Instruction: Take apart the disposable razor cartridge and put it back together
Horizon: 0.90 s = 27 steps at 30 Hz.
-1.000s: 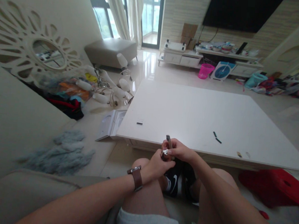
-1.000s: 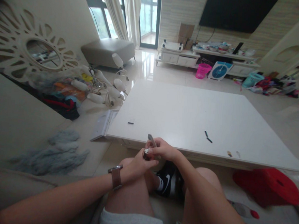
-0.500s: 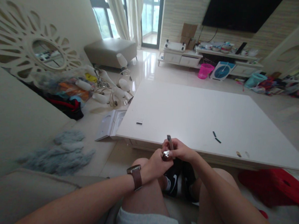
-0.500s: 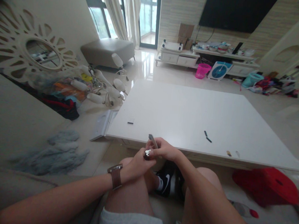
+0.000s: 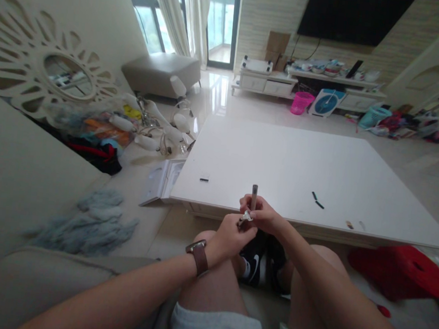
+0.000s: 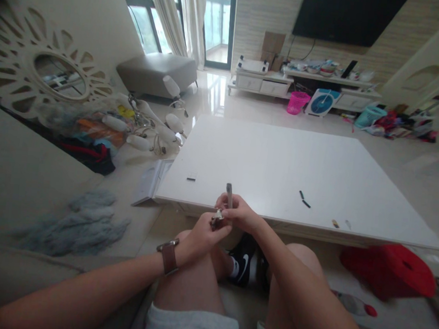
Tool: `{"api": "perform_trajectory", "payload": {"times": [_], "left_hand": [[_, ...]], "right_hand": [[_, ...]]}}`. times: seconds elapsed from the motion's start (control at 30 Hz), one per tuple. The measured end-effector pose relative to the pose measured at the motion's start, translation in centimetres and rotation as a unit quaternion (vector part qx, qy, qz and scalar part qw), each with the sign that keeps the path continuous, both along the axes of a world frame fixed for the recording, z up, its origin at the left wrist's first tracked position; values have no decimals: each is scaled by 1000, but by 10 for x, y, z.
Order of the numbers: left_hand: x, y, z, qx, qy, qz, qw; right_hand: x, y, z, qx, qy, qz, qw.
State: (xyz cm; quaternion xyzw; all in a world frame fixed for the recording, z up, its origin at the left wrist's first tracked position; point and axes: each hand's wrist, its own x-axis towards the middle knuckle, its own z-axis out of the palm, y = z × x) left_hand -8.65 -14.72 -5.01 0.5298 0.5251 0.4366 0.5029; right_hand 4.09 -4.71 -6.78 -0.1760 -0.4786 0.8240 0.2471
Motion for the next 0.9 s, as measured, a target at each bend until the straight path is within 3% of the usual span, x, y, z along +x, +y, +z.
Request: {"api": "perform_trajectory", "payload": {"times": [0.13,0.33,0.67,0.9], "left_hand": [[-1,1,-2,-21,-87,25,996],[2,-1,-4,-15,-190,7,982],[-2,-6,-4,50,-133,-37,989],[-3,-9,1,141,-96,-78,982]], "right_hand": [[-6,0,1,-38,14,-52,998],[-10,-2,1,-60,13,-89,994],[-11,-1,-1,-85,13,-136,987],[-14,-2,2,-74,6,-142,987]]}}
